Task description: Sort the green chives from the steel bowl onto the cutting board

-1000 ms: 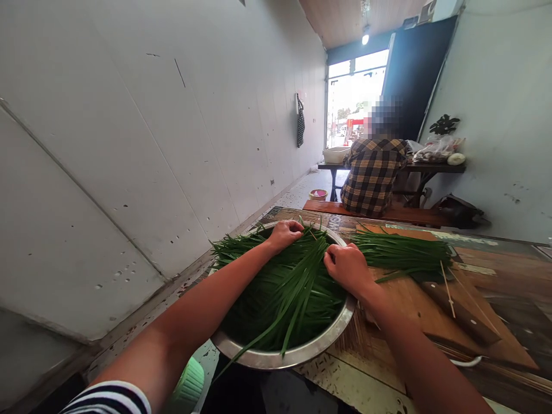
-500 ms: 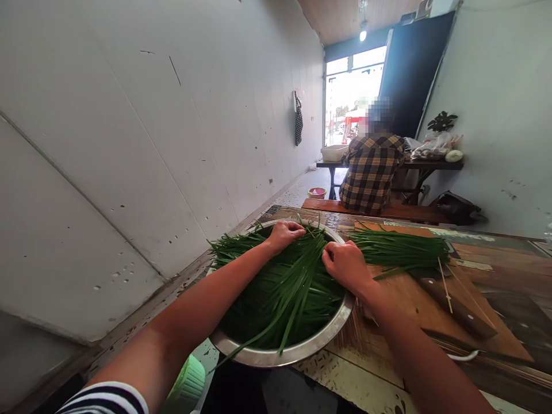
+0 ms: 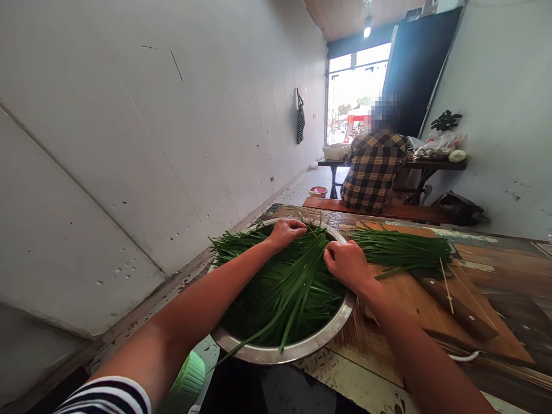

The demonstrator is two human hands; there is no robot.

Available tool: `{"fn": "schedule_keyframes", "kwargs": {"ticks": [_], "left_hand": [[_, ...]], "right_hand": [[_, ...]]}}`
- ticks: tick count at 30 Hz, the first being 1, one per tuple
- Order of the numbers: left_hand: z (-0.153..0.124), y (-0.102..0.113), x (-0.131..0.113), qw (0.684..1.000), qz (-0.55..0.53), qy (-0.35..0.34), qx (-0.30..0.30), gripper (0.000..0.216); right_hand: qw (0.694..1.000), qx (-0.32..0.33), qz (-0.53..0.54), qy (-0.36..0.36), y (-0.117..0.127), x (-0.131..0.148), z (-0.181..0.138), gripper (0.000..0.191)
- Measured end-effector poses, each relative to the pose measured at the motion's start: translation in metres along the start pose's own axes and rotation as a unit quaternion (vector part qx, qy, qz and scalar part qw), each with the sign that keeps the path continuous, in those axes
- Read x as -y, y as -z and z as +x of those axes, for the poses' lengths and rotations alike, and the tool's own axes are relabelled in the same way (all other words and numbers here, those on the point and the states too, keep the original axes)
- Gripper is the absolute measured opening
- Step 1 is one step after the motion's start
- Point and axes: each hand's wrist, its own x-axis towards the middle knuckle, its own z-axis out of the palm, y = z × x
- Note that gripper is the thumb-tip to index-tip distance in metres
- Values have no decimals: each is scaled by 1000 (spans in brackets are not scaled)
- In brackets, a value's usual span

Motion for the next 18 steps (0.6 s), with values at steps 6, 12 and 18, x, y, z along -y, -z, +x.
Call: {"fn": "schedule_keyframes", "kwargs": {"ticks": [6, 12, 18], "left_hand": [[-2, 2, -6, 1000, 17, -20, 8, 20], [-9, 6, -18, 998, 41, -35, 38, 20], [-14, 13, -35, 988, 72, -63, 117, 36]], "right_hand": [[1000, -3, 4, 5, -2, -2, 1, 29], [1000, 1, -7, 0, 0, 0, 1, 30], [1000, -4, -16, -9, -3, -2, 1, 32]]}}
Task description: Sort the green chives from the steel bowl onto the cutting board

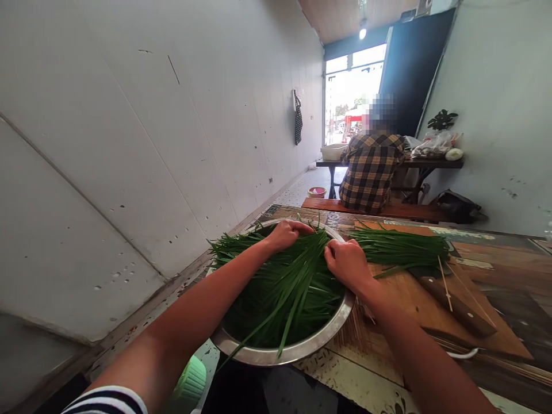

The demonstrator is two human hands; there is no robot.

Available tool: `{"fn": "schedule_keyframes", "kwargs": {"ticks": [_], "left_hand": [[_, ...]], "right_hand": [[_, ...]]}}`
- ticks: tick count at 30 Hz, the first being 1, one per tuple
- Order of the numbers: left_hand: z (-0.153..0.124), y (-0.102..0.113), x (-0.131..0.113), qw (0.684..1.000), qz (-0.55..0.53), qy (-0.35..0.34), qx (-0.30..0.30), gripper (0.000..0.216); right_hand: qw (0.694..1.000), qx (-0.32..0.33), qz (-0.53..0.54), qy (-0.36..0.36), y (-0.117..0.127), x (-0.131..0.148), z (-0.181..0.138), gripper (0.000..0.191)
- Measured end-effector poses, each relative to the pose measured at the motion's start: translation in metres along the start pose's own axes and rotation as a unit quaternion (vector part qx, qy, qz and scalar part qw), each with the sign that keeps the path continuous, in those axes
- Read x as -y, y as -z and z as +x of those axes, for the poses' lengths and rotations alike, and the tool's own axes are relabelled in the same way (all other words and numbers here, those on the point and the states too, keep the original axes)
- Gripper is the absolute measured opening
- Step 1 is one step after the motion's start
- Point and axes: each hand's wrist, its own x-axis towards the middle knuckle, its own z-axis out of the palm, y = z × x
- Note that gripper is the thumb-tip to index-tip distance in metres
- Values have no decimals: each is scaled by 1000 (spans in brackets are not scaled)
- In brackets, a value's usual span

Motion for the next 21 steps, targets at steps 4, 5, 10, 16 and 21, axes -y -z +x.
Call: {"fn": "schedule_keyframes", "kwargs": {"ticks": [4, 5, 10, 16, 21], "left_hand": [[0, 5, -5, 993, 51, -6, -104, 27], [-1, 5, -6, 995, 45, -19, -89, 25], [-4, 6, -4, 999, -5, -18, 49, 27], [-5, 27, 2, 990, 86, 43, 103, 7], [-2, 39, 10, 971, 214, 87, -64, 24]], "right_hand": [[1000, -6, -2, -11, -2, -2, 0, 32], [1000, -5, 1, -11, -2, -2, 0, 32], [1000, -8, 13, -7, -4, -4, 0, 32], [999, -18, -7, -38, -5, -5, 0, 31], [998, -39, 10, -46, -6, -7, 1, 30]]}}
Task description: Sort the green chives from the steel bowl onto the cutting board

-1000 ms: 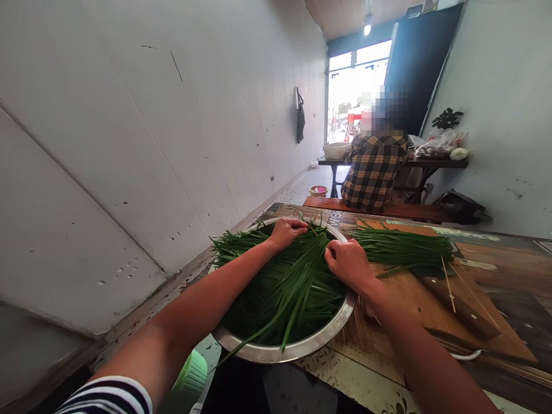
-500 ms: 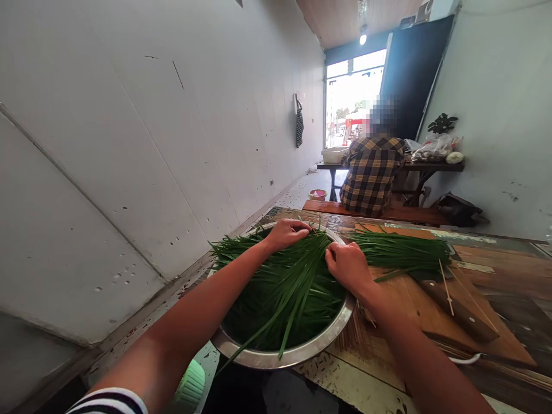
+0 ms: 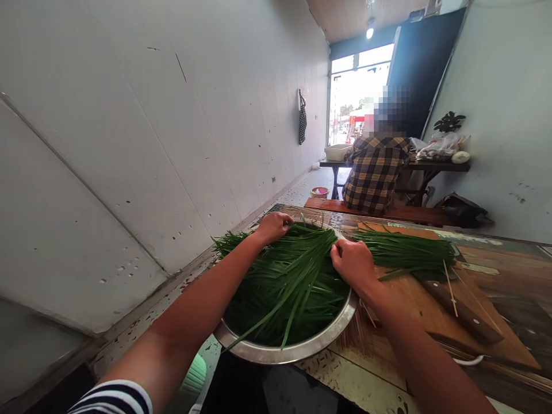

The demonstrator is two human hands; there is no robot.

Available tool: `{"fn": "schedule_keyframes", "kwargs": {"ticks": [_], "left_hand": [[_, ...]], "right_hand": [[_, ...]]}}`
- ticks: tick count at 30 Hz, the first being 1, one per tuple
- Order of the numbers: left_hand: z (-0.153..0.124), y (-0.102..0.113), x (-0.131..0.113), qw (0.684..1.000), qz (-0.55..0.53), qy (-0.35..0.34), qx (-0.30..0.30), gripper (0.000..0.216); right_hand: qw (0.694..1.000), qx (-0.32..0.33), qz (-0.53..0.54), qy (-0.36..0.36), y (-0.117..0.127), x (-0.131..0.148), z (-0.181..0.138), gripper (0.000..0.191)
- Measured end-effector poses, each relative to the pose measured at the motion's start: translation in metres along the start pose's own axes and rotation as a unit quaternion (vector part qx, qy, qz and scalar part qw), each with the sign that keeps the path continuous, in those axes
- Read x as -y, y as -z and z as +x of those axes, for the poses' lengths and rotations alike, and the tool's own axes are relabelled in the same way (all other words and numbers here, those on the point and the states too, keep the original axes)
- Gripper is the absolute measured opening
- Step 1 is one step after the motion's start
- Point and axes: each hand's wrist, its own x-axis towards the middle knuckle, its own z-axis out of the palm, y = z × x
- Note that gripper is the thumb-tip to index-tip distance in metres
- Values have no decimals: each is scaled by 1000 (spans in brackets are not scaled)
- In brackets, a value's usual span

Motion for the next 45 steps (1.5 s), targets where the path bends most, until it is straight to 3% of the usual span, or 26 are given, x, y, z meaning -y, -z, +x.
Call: {"fn": "schedule_keyframes", "kwargs": {"ticks": [4, 8, 12, 16, 25, 30, 38, 45], "left_hand": [[1, -3, 2, 994, -75, -63, 46, 41], [4, -15, -1, 974, -186, -104, 75, 34], [7, -33, -5, 988, -106, -102, 41, 20], [5, -39, -7, 994, -23, -89, 66, 6], [3, -39, -13, 994, -27, -63, 85, 11], [0, -32, -15, 996, -8, -56, 64, 9], [3, -36, -7, 987, -160, 2, 28, 21], [8, -43, 0, 952, -294, 62, 55, 31]], "right_hand": [[1000, -14, 20, -18, 1, -2, 1, 30], [1000, 20, -3, -21, 4, -2, 2, 29], [998, 48, -26, -16, 6, -1, 1, 30], [998, 48, -32, -19, 7, 1, 1, 30], [998, 46, -26, -18, 11, 7, 0, 28], [998, 52, -18, -14, 13, 9, 0, 29], [999, 27, 4, 21, 9, 7, 0, 28], [999, 25, 23, 32, 4, 4, -1, 28]]}}
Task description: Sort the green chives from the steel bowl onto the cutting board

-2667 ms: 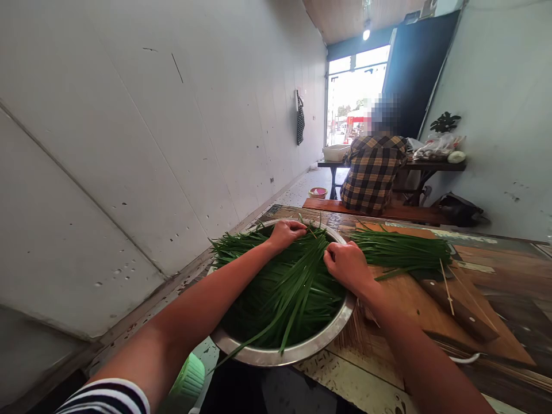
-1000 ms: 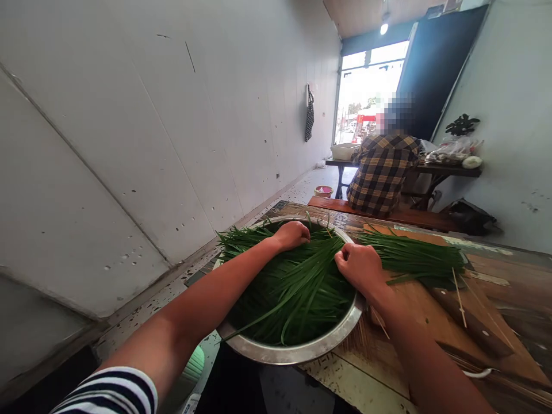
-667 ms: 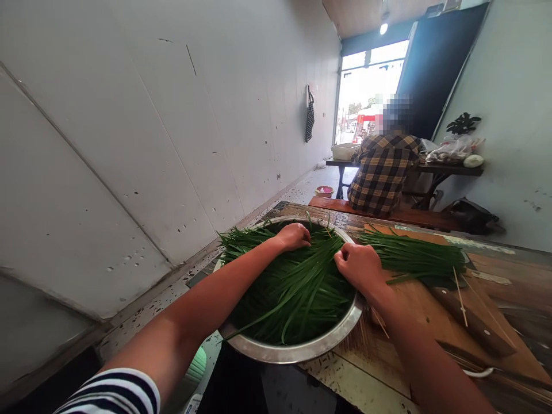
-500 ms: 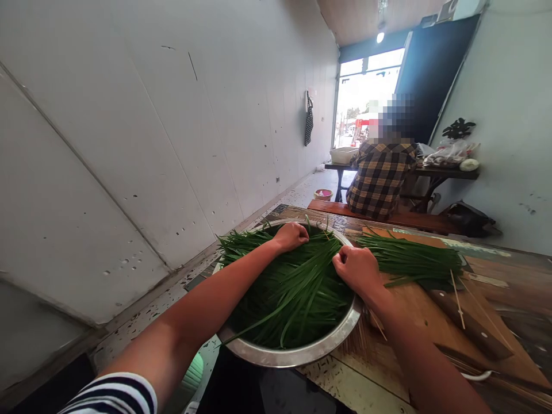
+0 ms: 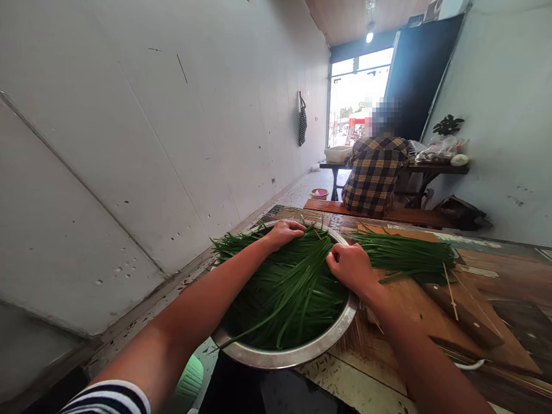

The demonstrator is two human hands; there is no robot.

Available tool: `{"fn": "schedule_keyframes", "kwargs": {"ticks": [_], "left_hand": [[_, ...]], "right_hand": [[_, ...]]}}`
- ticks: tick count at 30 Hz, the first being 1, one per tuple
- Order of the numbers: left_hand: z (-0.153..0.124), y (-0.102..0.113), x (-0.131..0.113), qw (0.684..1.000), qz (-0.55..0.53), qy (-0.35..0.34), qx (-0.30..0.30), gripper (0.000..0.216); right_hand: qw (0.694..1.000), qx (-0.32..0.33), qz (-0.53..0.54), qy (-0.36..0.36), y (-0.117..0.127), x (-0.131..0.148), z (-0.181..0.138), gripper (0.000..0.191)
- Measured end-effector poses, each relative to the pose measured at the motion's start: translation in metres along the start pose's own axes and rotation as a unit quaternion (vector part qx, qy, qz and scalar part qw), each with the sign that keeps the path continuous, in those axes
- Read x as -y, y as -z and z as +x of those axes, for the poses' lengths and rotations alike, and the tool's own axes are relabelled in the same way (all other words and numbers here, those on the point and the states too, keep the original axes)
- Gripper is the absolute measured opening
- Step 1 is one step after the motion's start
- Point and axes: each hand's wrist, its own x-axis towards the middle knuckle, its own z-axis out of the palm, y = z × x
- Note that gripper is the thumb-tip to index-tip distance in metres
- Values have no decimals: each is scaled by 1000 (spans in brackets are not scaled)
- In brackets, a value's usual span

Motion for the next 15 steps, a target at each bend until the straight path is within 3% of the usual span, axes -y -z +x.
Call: {"fn": "schedule_keyframes", "kwargs": {"ticks": [5, 15], "left_hand": [[-3, -2, -6, 999, -44, 19, 1, 33], [1, -4, -1, 1000, -1, -16, -12, 29]], "right_hand": [[1000, 9, -9, 5, -3, -1, 0, 28], [1000, 7, -9, 15, -1, -1, 0, 28]]}}
